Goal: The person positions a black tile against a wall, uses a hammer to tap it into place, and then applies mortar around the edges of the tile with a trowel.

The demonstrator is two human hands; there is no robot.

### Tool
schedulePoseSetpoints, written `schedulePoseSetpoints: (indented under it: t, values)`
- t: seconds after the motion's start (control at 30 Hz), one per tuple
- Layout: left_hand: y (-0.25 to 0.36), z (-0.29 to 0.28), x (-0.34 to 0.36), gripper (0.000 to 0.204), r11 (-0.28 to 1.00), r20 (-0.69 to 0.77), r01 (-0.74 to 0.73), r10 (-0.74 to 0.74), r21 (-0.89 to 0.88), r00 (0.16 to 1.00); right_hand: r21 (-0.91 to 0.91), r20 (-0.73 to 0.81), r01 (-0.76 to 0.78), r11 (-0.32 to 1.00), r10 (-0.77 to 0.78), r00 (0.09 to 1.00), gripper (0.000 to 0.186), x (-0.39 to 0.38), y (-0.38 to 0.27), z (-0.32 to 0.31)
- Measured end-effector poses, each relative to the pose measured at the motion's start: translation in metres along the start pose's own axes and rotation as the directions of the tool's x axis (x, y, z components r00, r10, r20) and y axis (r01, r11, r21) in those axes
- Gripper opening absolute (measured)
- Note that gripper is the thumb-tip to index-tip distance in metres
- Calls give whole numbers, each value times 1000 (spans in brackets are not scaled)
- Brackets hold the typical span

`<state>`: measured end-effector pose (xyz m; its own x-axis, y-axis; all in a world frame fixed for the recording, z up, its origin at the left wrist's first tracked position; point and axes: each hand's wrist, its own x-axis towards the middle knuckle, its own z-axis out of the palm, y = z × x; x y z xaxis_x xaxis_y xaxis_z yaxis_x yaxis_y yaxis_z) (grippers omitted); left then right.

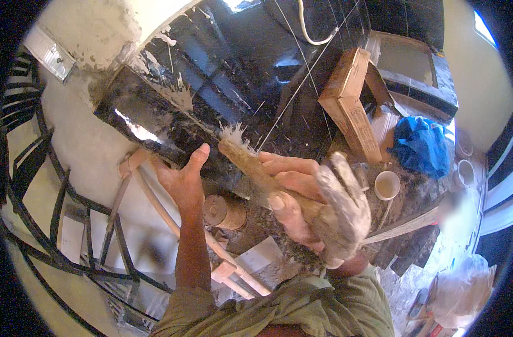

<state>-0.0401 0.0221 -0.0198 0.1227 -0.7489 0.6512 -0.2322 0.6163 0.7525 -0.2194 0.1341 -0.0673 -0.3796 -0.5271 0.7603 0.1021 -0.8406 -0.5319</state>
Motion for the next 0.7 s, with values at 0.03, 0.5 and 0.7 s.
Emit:
schedulePoseSetpoints:
  t: [0.03,0.5,0.7]
  values:
    - [0,-1,0,102,1000,-1,-9,9,2,1000,-129,69,-4,992,13,998,27,2,4,-3]
    - [7,3,1,90,999,-18,-38,38,-13,999,6,22,72,997,-72,997,24,9,11,4]
    - [12,10,-1,90,998,-11,30,-30,-64,999,24,-1,91,996,-91,996,23,7,13,3]
